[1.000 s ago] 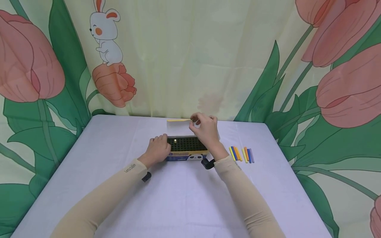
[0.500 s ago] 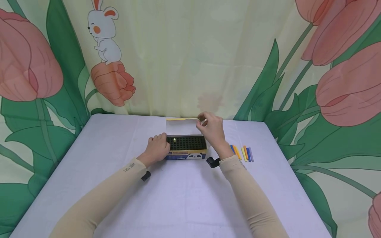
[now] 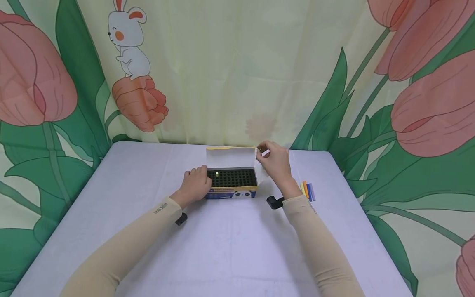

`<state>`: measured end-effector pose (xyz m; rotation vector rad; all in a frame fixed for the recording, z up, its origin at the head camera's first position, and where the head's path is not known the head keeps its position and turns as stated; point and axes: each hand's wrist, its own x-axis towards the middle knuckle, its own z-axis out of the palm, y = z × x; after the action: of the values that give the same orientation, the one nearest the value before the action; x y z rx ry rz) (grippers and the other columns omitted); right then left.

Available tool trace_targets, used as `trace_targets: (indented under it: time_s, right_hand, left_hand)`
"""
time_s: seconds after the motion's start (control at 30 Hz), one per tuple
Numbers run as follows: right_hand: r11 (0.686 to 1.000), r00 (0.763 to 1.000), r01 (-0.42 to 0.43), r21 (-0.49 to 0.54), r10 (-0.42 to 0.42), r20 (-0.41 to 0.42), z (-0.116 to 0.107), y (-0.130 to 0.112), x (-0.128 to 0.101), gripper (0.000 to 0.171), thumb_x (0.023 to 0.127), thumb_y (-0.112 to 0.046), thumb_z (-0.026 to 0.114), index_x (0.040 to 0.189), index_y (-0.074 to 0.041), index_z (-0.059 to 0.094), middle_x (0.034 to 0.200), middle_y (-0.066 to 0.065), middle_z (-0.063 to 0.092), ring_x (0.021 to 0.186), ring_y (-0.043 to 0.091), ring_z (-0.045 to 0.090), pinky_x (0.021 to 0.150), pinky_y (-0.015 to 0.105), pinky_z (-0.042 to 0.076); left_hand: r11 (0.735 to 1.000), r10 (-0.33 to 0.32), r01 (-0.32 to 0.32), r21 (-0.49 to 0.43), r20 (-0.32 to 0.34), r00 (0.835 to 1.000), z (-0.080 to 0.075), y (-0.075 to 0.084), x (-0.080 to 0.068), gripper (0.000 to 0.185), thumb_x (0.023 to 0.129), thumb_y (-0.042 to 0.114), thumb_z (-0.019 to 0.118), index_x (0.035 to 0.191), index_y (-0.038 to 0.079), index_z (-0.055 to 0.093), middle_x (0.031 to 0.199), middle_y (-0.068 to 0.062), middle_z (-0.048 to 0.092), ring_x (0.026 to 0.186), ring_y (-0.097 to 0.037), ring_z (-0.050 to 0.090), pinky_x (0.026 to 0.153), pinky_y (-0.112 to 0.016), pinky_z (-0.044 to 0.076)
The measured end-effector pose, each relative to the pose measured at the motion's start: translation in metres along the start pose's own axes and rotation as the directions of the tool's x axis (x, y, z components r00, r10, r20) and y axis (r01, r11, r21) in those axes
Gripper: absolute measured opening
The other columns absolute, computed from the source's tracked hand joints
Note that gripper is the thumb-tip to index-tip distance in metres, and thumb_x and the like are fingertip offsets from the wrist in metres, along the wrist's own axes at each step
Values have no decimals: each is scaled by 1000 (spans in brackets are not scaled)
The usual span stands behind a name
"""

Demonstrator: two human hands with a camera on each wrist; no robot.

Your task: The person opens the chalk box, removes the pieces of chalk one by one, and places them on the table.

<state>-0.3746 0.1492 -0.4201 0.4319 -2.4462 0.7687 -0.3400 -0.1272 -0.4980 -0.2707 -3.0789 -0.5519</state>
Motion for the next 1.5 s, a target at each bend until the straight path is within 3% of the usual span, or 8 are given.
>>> trace_targets:
  time_s: [0.3,0.5,0.97,1.3,1.5]
  right_hand:
    - [996,996,-81,-38,82,23,-9,16,-3,13,92,-15,70,104,-12,75,95,6,76,77,23,73,93,46,50]
    - [993,993,-110,-41,111,26,-15,25,-5,14,92,-15,70,105,-11,76,95,6,77,77,24,73,80,42,56]
    - [977,975,-205,-63,210,77,-24,53,-22,17,94,-18,67,106,-11,75,97,7,77,83,28,70,101,56,41]
    - [949,941,-289,-130,306,142,-26,84,-39,20,96,-18,65,111,-8,73,102,12,75,102,35,65,106,58,35]
    - [912,897,-378,-161,404,178,-29,100,-47,23,97,-18,64,115,-6,71,106,14,73,104,36,62,108,57,30]
  left_hand:
    - [1000,-2,2,-9,-2,1000,-2,1,-2,30,101,21,33,113,0,51,90,-10,54,87,-30,50,99,-59,39]
    - [1000,-11,11,-6,-2,1000,0,2,-1,32,102,22,32,115,0,51,92,-11,54,89,-30,51,100,-59,39]
    - [1000,-14,14,-12,-3,1000,2,0,1,33,101,22,33,117,-1,51,94,-12,55,90,-30,50,100,-59,39]
    - [1000,-14,14,-13,1,1000,2,0,1,34,101,22,33,118,-1,51,96,-12,56,91,-30,51,101,-58,39]
    - [1000,-17,17,-10,-2,1000,3,-2,3,33,101,22,33,117,0,51,95,-11,56,90,-30,51,101,-58,39]
